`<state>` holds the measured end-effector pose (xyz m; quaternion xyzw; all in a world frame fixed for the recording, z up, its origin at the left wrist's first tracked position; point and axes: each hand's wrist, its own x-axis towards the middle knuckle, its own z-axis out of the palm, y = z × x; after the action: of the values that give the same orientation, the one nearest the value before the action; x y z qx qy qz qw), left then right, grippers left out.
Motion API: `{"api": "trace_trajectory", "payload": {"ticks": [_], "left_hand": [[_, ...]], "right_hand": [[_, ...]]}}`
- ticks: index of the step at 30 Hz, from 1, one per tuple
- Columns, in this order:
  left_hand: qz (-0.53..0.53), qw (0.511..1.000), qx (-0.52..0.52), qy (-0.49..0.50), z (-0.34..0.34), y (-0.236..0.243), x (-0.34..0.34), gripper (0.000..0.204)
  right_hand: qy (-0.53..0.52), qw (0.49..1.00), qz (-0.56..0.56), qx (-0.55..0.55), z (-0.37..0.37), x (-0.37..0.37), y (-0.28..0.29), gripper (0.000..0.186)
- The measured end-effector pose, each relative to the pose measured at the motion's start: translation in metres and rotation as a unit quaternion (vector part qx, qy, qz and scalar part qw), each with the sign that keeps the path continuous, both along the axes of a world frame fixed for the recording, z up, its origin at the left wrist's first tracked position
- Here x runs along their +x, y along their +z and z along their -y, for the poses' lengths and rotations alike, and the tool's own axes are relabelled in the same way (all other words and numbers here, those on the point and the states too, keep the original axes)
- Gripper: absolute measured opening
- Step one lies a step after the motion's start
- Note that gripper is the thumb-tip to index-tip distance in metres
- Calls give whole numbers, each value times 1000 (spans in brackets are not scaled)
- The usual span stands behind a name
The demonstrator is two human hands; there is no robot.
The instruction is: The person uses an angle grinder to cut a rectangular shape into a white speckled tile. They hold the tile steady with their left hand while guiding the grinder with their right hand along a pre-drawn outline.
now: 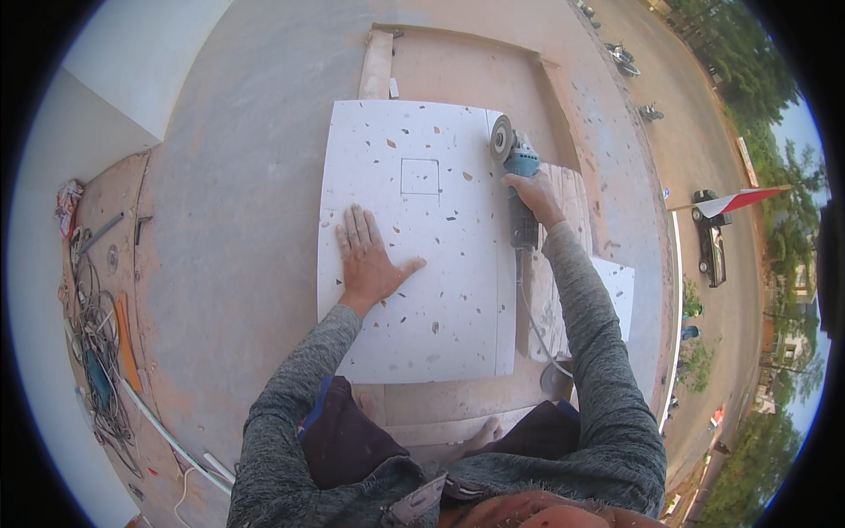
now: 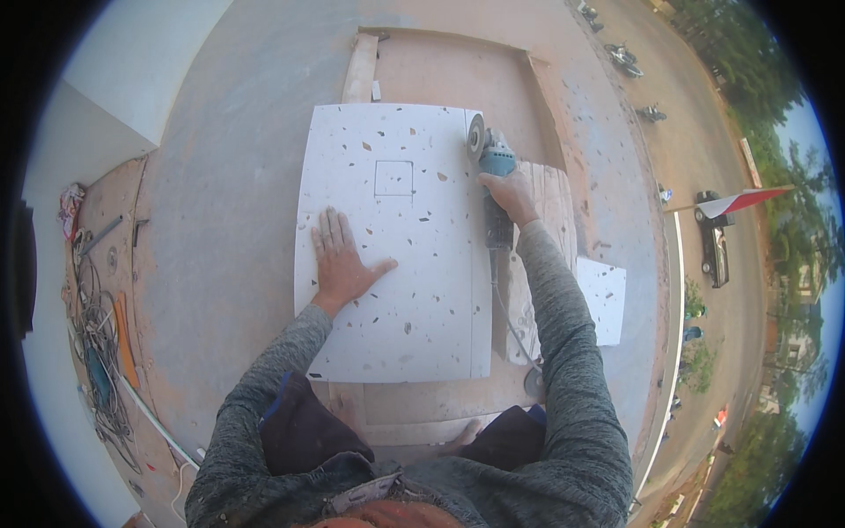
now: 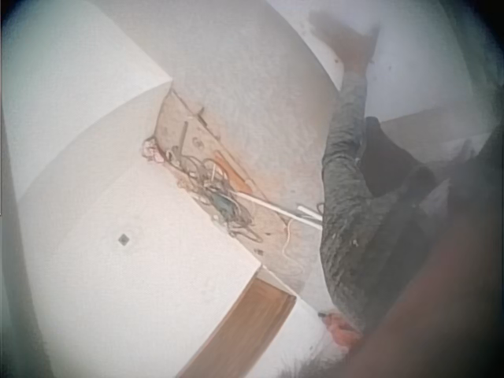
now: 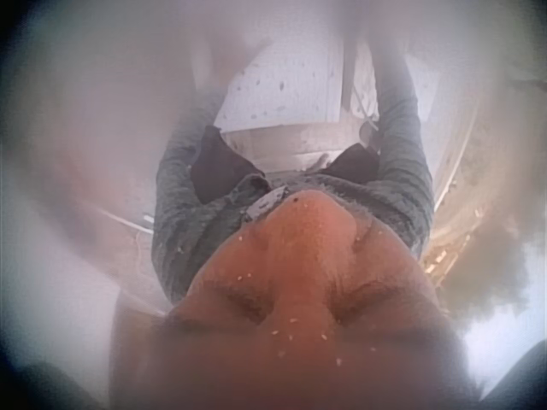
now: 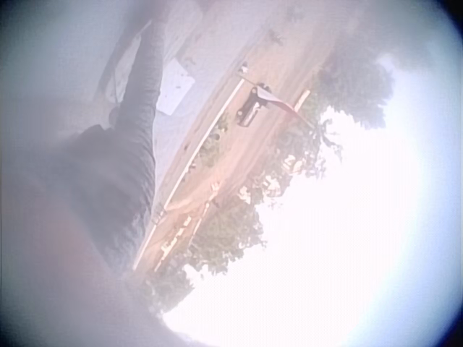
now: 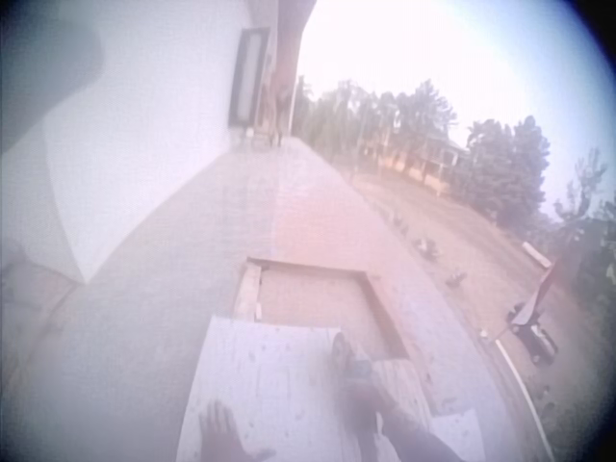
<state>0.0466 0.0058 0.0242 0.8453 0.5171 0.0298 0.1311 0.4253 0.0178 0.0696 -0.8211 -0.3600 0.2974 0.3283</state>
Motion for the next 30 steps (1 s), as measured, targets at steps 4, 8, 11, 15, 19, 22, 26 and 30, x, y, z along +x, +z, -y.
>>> {"api": "trace_trajectory", "payload": {"ticks": [4, 8, 11, 15, 19, 22, 26, 30], "left_hand": [[9, 1000, 5, -1, 1, -2, 0, 146], [14, 1000, 0, 3, 1, 2, 1, 144], [14, 1000, 5, 5, 1, 3, 1, 143], [38, 999, 8, -2, 1, 3, 3, 145], [34, 999, 11, 2, 2, 2, -1, 145], [27, 1000, 11, 1, 1, 0, -2, 145], [18, 1000, 8, -1, 1, 0, 0, 145], [26, 1000, 11, -5, 0, 1, 3, 144]], "right_hand": [[2, 1000, 4, -7, -4, 8, -5, 49], [2, 1000, -1, -5, -9, 9, -4, 48], [6, 1000, -12, 15, -12, 9, -3, 48], [-3, 1000, 2, 1, -16, 18, -4, 48], [14, 1000, -9, 10, -21, 5, 10, 51], [-1, 1000, -10, -13, -25, 0, 20, 53], [-11, 999, 6, -30, -33, 12, 10, 55], [-12, 999, 20, -24, -42, 32, -10, 56]]}}
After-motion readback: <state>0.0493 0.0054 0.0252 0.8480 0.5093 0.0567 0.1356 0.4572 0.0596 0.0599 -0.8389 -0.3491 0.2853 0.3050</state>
